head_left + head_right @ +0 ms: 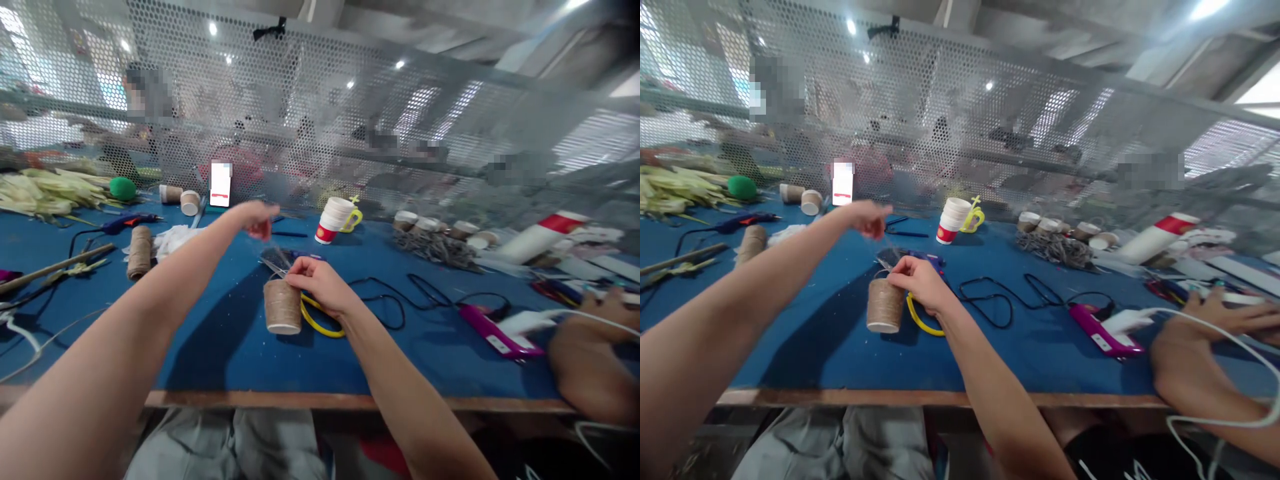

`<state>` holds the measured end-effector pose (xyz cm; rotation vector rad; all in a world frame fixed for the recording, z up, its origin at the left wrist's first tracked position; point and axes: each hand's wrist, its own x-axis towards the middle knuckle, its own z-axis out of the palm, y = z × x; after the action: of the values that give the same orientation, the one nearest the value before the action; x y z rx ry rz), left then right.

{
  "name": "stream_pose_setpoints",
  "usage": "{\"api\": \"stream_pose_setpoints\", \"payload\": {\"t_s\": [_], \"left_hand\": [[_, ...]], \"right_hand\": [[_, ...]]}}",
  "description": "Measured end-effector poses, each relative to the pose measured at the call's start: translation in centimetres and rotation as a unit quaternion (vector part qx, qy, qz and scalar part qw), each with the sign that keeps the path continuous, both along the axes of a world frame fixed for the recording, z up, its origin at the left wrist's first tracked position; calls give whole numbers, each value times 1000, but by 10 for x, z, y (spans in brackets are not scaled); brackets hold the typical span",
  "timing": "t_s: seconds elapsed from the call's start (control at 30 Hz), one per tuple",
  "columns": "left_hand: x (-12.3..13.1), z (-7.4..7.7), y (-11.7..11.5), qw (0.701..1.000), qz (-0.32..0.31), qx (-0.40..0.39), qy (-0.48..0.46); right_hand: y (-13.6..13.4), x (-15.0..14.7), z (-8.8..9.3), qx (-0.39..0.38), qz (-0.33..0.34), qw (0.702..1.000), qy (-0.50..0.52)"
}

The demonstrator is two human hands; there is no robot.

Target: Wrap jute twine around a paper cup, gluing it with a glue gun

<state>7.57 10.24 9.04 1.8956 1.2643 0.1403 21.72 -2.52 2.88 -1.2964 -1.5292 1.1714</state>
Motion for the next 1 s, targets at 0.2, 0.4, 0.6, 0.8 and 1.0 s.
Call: {"api": "stream_pose_setpoints", "payload": {"t_s": [0.2,0.4,0.6,0.8,1.0], "left_hand": [[-38,-27,-60,976,-104,-128,142],[-120,3,-107,983,-116,-114,-85],[-132,-56,-173,979,-49,-173,-95],[-169,-56,-225,984,50,42,169],[-202,-71,-219,887,173,188,385]], "right_hand": [[-2,-2,2,-12,4,1000,-14],[2,-2,-1,4,-4,999,-51],[6,1,-7,9,-9,996,-88],[6,2,-8,9,-2,996,-84],[3,-1,-4,12,0,997,-72]]}}
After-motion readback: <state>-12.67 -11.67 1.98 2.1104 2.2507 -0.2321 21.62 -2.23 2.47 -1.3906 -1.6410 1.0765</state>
